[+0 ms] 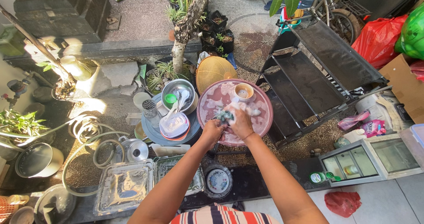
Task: The person washes plates, spoons, and a tray in a large basin of soapy water by hand with a scrub brush.
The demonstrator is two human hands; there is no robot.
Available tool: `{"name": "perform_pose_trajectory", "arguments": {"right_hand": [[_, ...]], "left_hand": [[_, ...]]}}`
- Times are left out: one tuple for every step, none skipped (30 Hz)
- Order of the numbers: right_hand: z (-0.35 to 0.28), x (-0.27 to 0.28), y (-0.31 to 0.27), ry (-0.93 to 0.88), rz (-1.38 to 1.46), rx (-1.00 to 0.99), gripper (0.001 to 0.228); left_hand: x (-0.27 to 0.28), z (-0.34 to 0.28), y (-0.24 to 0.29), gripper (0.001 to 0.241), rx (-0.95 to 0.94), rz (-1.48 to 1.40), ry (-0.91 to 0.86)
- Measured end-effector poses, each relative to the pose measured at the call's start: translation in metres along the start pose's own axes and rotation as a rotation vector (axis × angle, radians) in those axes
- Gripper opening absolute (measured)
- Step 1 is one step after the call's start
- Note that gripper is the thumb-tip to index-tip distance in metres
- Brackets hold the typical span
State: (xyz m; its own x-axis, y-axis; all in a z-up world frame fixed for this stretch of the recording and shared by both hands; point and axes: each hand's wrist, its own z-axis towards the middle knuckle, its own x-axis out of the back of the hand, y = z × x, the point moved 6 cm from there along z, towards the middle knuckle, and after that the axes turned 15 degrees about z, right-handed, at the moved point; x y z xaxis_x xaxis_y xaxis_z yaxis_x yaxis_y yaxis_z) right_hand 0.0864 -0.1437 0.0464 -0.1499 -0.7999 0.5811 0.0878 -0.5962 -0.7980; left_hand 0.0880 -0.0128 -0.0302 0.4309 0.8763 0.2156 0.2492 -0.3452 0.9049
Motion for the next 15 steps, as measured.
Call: {"name": "perform_pose_trajectory", "arguments": {"right_hand": [[0.007, 0.002, 0.01, -0.025, -0.029, -0.146, 0.032], [0.007, 0.002, 0.011, -0.012, -0.06, -0.131, 0.031], [0.007, 0.001, 0.012, 0.002, -0.092, -0.116, 0.03], [0.01, 0.0, 0.014, 0.012, -0.125, -0.097, 0.03], [0.006, -0.002, 0.011, 0.029, -0.081, 0.024, 0.035], [0.0, -0.002, 0.007, 0.05, -0.036, 0.15, 0.04], [-0.003, 0.001, 0.002, 0.069, 0.009, 0.276, 0.046], [0.0, 0.005, 0.006, 0.071, -0.077, 0.244, 0.037], [0.009, 0.012, 0.009, 0.073, -0.164, 0.213, 0.028], [0.009, 0.014, 0.01, 0.076, -0.247, 0.175, 0.02], [0.001, 0.016, 0.007, 0.137, -0.244, 0.165, 0.022], [-0.002, 0.021, 0.002, 0.203, -0.245, 0.167, 0.024], [-0.005, 0.025, -0.004, 0.27, -0.246, 0.168, 0.027], [-0.013, 0.023, -0.008, 0.315, -0.184, 0.145, 0.026], [-0.025, 0.018, -0.011, 0.36, -0.121, 0.122, 0.025]], "left_hand": [[-0.005, -0.003, 0.003, 0.014, -0.055, -0.086, -0.054], [-0.008, -0.008, 0.007, 0.013, -0.108, -0.168, -0.111], [-0.007, -0.011, 0.008, 0.013, -0.099, -0.169, -0.112], [-0.006, -0.012, 0.01, 0.013, -0.091, -0.174, -0.108], [-0.004, -0.013, 0.012, 0.013, -0.084, -0.178, -0.105], [-0.002, -0.014, 0.014, 0.013, -0.073, -0.156, -0.109], [-0.001, -0.017, 0.015, 0.014, -0.063, -0.135, -0.113], [-0.001, -0.022, 0.011, 0.015, -0.044, -0.116, -0.116], [-0.003, -0.023, 0.012, 0.013, -0.066, -0.135, -0.113], [-0.006, -0.024, 0.013, 0.012, -0.084, -0.15, -0.113], [-0.01, -0.025, 0.013, 0.011, -0.101, -0.165, -0.113], [-0.012, -0.023, 0.014, 0.009, -0.097, -0.172, -0.087], [-0.013, -0.022, 0.014, 0.008, -0.092, -0.18, -0.06], [-0.013, -0.021, 0.013, 0.008, -0.085, -0.187, -0.037], [-0.01, -0.019, 0.014, 0.009, -0.104, -0.159, -0.005]]}}
